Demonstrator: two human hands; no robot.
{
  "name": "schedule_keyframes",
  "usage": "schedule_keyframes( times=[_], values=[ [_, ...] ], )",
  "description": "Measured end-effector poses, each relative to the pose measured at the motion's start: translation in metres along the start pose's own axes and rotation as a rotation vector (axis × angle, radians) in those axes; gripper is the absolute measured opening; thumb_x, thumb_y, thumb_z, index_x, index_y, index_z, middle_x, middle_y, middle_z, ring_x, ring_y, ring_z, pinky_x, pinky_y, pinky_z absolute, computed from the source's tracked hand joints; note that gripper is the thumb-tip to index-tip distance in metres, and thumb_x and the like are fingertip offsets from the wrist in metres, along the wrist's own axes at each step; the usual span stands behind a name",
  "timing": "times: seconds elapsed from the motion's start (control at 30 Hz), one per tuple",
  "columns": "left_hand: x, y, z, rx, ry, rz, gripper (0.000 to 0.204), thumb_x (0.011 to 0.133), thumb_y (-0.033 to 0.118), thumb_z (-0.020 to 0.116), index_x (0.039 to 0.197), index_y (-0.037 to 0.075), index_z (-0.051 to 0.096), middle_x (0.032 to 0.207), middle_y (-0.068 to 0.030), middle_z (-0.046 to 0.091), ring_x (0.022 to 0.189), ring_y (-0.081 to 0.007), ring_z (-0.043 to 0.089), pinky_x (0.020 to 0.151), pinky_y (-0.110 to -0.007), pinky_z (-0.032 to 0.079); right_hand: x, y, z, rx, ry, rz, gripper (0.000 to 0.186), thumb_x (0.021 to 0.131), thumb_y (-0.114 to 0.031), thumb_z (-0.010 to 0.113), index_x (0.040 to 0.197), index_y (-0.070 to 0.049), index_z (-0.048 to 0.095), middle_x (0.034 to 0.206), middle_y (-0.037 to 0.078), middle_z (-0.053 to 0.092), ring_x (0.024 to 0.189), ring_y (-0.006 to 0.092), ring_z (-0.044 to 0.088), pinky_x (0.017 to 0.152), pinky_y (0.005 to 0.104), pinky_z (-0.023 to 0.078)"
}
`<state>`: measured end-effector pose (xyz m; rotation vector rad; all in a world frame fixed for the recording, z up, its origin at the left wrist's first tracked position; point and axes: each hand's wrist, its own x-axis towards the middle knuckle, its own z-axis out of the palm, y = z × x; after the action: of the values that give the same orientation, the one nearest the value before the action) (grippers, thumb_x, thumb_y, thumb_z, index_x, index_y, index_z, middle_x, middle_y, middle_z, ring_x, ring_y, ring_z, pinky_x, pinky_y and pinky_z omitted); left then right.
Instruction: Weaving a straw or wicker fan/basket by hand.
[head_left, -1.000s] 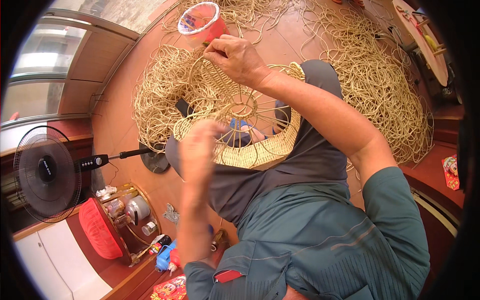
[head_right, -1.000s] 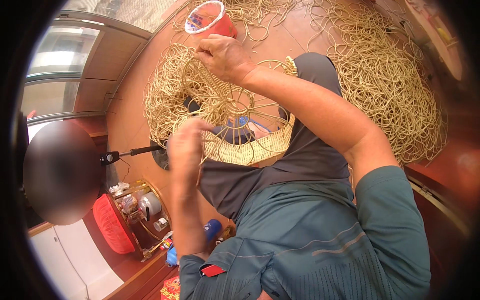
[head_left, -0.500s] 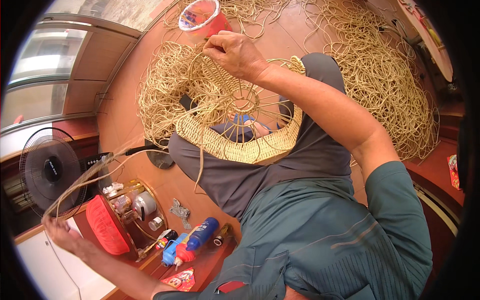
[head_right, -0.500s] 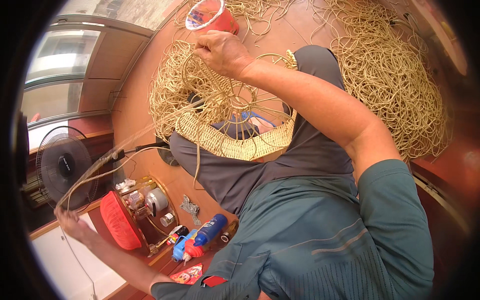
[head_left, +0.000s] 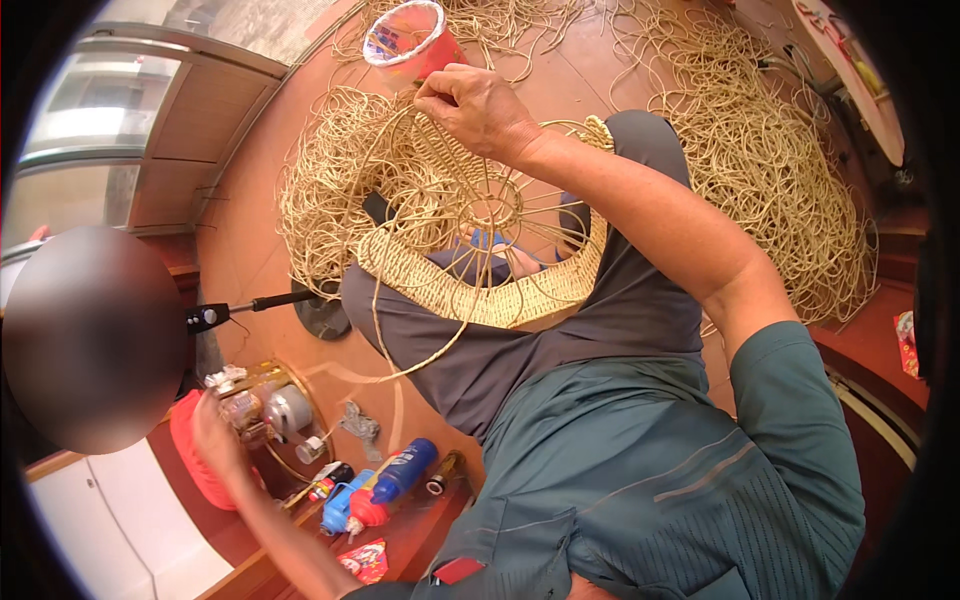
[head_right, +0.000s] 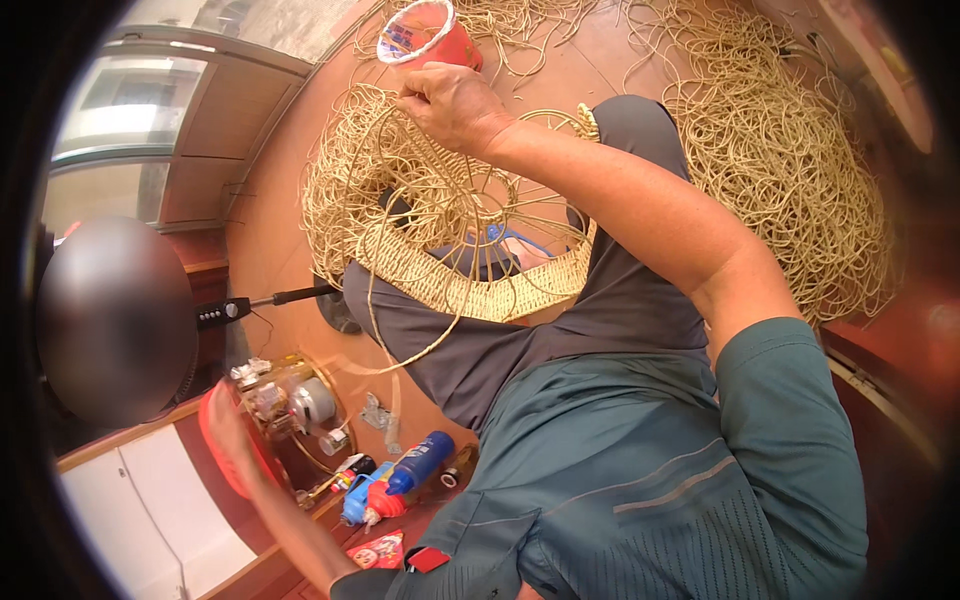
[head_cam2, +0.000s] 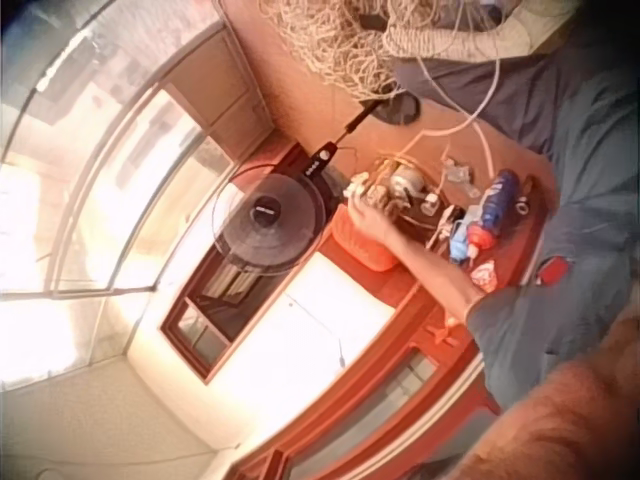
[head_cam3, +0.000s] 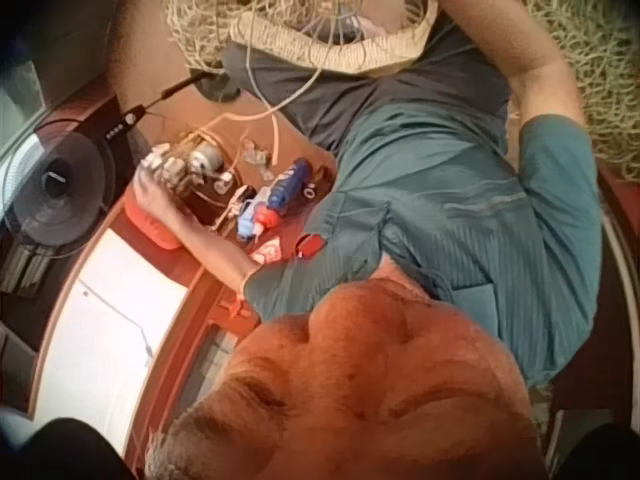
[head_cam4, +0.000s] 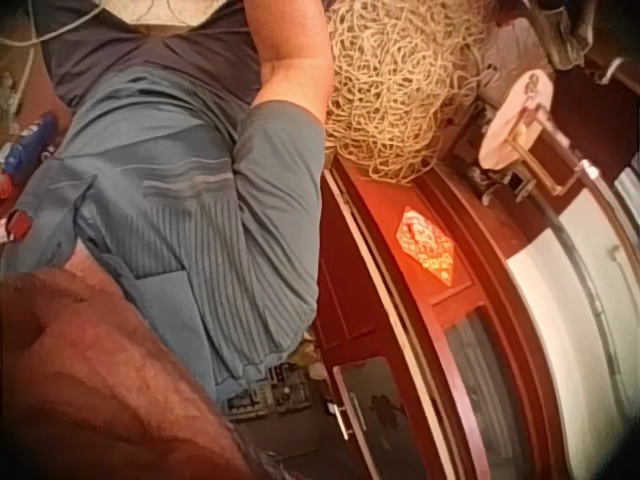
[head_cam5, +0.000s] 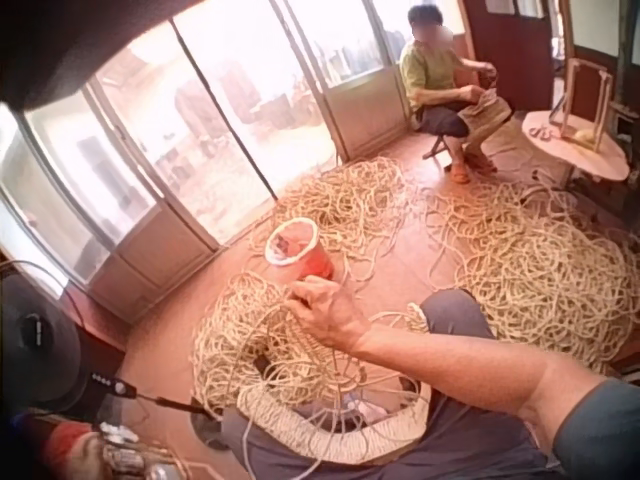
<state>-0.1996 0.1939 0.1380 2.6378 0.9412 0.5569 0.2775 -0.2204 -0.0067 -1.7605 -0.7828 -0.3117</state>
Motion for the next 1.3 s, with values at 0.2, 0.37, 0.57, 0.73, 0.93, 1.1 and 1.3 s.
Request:
schedule_keyframes(
  times=[0.2, 0.37, 0.57, 0.73, 0.93, 1.1, 1.3],
  values=[
    [-0.093, 0.308, 0.219, -0.505, -0.542, 0.092, 0.048, 0.103, 0.026, 0.071, 0.140, -0.003, 0.065, 0.134, -0.0177, 0.072, 0.125, -0.0262, 0.068, 0.110, -0.038, 0.051, 0.003, -0.009, 0.011, -0.008, 0.009, -0.046, 0.017, 0.095, -0.018, 0.078, 0.097, -0.001, 0.079, 0.084, 0.013, 0.071, 0.073, 0.0208, 0.066, 0.070, 0.0361, 0.054],
    [-0.091, 0.351, 0.270, -0.742, -0.598, -0.157, 0.033, 0.106, 0.024, 0.069, 0.123, -0.003, 0.070, 0.106, -0.0145, 0.073, 0.102, -0.0166, 0.069, 0.086, -0.033, 0.053, 0.005, -0.011, 0.013, 0.018, 0.021, -0.031, 0.016, 0.095, -0.017, 0.079, 0.097, -0.001, 0.079, 0.084, 0.012, 0.072, 0.074, 0.0194, 0.067, 0.070, 0.0347, 0.054],
    [-0.081, 0.268, 0.183, -0.695, -0.143, -0.015, 0.018, 0.108, 0.016, 0.059, 0.113, 0.007, 0.074, 0.085, 0.0091, 0.055, 0.066, -0.0011, 0.037, 0.060, -0.020, 0.031, 0.005, -0.004, 0.006, 0.003, -0.001, 0.006, 0.021, 0.096, -0.022, 0.074, 0.095, -0.002, 0.077, 0.090, 0.018, 0.073, 0.086, 0.0352, 0.073, 0.080, 0.0435, 0.057],
    [-0.058, 0.083, 0.041, -0.681, 0.533, -0.250, 0.023, 0.103, 0.014, 0.060, 0.122, 0.005, 0.068, 0.080, 0.0081, 0.049, 0.057, -0.0010, 0.039, 0.047, -0.018, 0.027, 0.003, -0.005, 0.007, 0.007, -0.013, 0.007, 0.021, 0.098, -0.022, 0.074, 0.100, -0.001, 0.077, 0.089, 0.012, 0.071, 0.081, 0.0243, 0.069, 0.077, 0.0370, 0.056],
    [-0.116, -0.124, -0.122, -0.023, 0.745, -0.576, 0.028, 0.102, 0.029, 0.063, 0.114, 0.008, 0.077, 0.076, -0.0023, 0.061, 0.064, -0.0163, 0.057, 0.059, -0.036, 0.046, 0.006, -0.011, 0.007, 0.059, -0.023, 0.022, 0.021, 0.099, -0.021, 0.073, 0.098, -0.001, 0.075, 0.088, 0.013, 0.070, 0.084, 0.0258, 0.069, 0.080, 0.0362, 0.056],
    [-0.039, 0.037, -0.005, 0.163, -0.153, -0.173, 0.030, 0.106, 0.019, 0.061, 0.119, -0.003, 0.076, 0.110, -0.0160, 0.078, 0.105, -0.0202, 0.072, 0.096, -0.034, 0.054, 0.006, -0.011, 0.010, 0.015, -0.035, 0.002, 0.021, 0.099, -0.020, 0.073, 0.098, 0.000, 0.075, 0.090, 0.015, 0.072, 0.080, 0.0273, 0.070, 0.076, 0.0381, 0.056],
    [0.022, 0.290, 0.178, -0.415, -0.139, 0.318, 0.034, 0.104, 0.010, 0.065, 0.134, -0.003, 0.069, 0.131, -0.0171, 0.072, 0.124, -0.0307, 0.067, 0.109, -0.039, 0.049, 0.003, -0.015, 0.008, 0.036, -0.042, 0.036, 0.020, 0.099, -0.020, 0.074, 0.100, 0.000, 0.077, 0.088, 0.014, 0.073, 0.081, 0.0239, 0.069, 0.075, 0.0370, 0.055]
  ],
)
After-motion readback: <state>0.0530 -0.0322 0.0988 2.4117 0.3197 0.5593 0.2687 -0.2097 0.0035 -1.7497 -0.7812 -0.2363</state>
